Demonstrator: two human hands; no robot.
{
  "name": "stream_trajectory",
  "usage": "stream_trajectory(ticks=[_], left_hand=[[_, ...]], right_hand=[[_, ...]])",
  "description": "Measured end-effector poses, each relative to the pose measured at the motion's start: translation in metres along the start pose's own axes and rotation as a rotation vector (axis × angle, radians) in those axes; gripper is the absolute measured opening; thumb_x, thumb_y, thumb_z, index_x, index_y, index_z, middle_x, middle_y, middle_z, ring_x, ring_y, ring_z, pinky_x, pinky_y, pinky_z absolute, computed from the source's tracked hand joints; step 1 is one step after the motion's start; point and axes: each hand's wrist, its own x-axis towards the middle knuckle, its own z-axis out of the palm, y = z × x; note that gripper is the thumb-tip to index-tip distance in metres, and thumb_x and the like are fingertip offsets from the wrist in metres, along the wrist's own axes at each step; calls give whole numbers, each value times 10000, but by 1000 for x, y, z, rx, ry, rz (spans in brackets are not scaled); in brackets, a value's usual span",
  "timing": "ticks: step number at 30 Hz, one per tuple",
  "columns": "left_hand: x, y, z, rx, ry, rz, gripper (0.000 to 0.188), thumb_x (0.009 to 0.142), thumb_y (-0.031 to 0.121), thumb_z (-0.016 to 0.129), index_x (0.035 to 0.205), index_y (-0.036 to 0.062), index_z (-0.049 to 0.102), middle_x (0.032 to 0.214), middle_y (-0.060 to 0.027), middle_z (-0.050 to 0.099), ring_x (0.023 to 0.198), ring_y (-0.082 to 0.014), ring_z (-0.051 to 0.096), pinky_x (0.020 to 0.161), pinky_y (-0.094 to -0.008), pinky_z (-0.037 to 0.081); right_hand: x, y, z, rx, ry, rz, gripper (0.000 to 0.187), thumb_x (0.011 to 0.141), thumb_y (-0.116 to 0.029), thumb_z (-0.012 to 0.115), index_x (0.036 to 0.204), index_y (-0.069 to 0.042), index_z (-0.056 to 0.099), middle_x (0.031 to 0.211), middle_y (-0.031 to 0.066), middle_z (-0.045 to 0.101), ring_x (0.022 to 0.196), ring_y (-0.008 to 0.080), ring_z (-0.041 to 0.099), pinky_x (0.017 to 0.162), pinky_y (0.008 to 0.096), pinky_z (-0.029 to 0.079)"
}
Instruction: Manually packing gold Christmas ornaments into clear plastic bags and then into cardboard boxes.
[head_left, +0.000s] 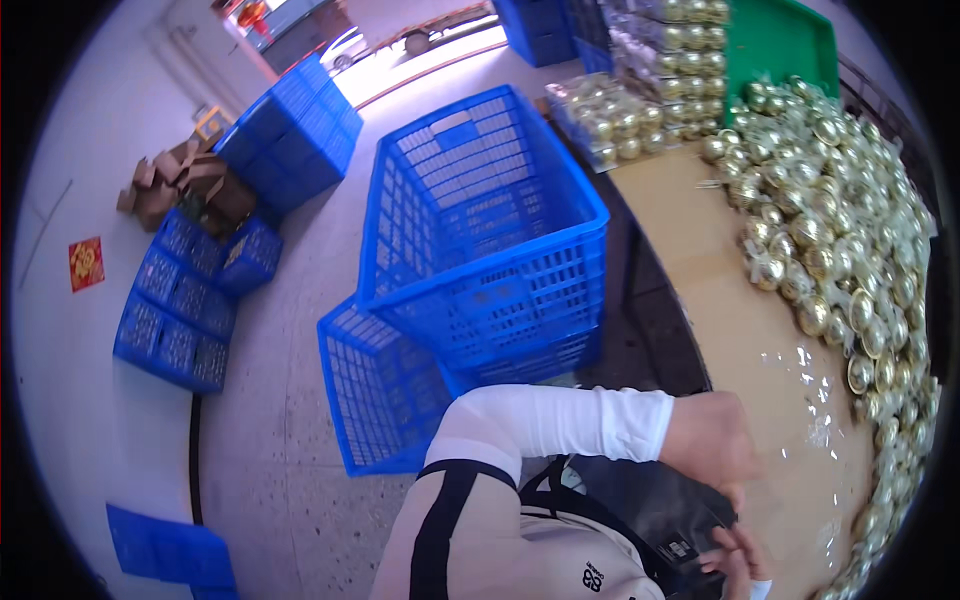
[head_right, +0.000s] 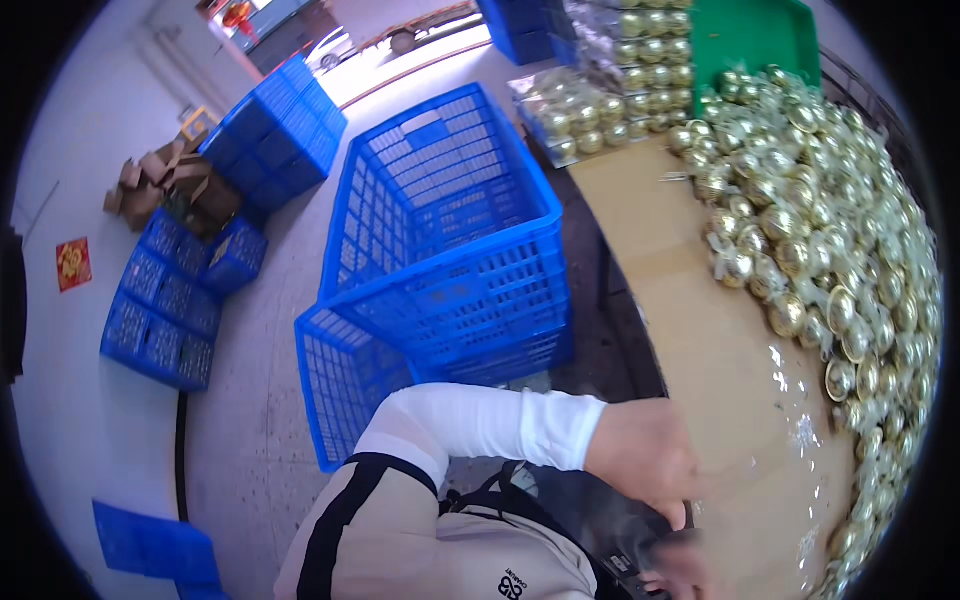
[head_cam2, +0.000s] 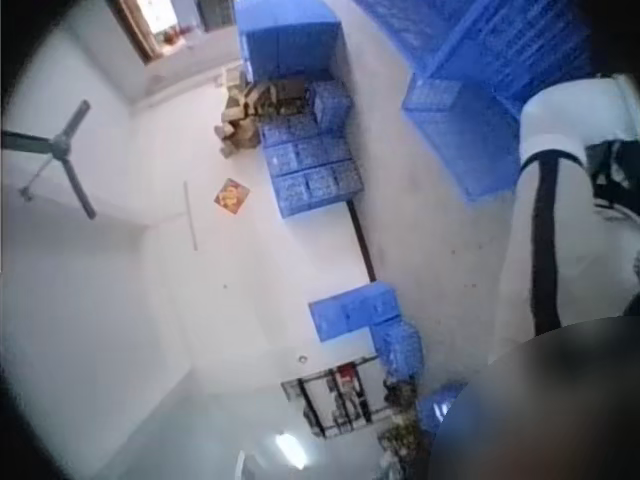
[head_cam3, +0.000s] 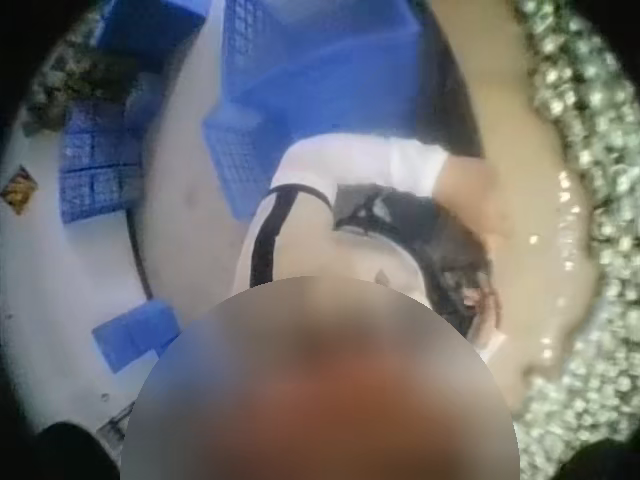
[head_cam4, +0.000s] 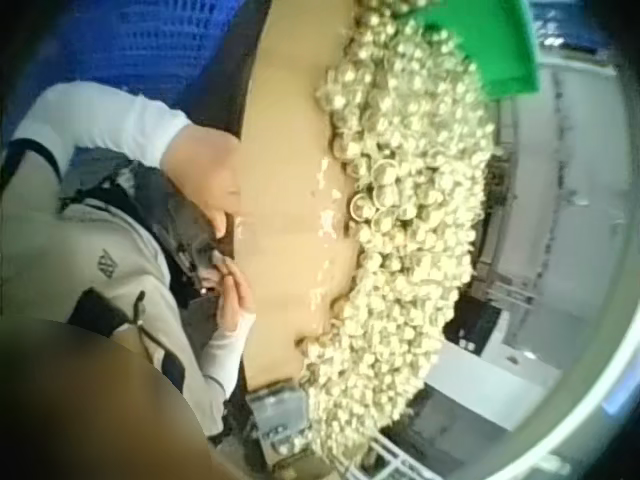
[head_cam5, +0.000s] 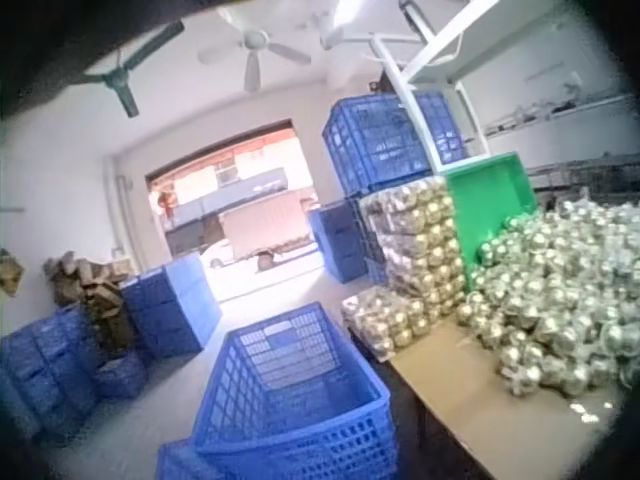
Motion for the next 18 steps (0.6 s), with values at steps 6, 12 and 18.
stream_trajectory(ticks=[6,12,18], left_hand=[[12,-4,39,29,274,131,363,639,403,661,657,72,512,610,-44,513,512,-223,544,426,-335,410],[7,11,21,-54,128,-64,478,515,417,727,762,33,584,781,-73,546,694,-232,561,581,-337,436],[-4,8,11,-223,-11,-347,329,682,268,654,816,-9,537,763,-155,575,737,-319,597,633,-426,455]], right_hand=[[13,-31,47,315,-221,-188,636,884,-265,530,1380,-5,230,1371,237,326,1206,367,418,1029,452,322],[34,-9,-4,613,-50,-236,608,889,-300,502,1363,-5,261,1357,207,347,1226,371,374,1013,493,339],[36,-60,-14,350,249,-538,395,893,-288,512,1164,-9,440,1109,144,500,992,258,500,820,362,428]])
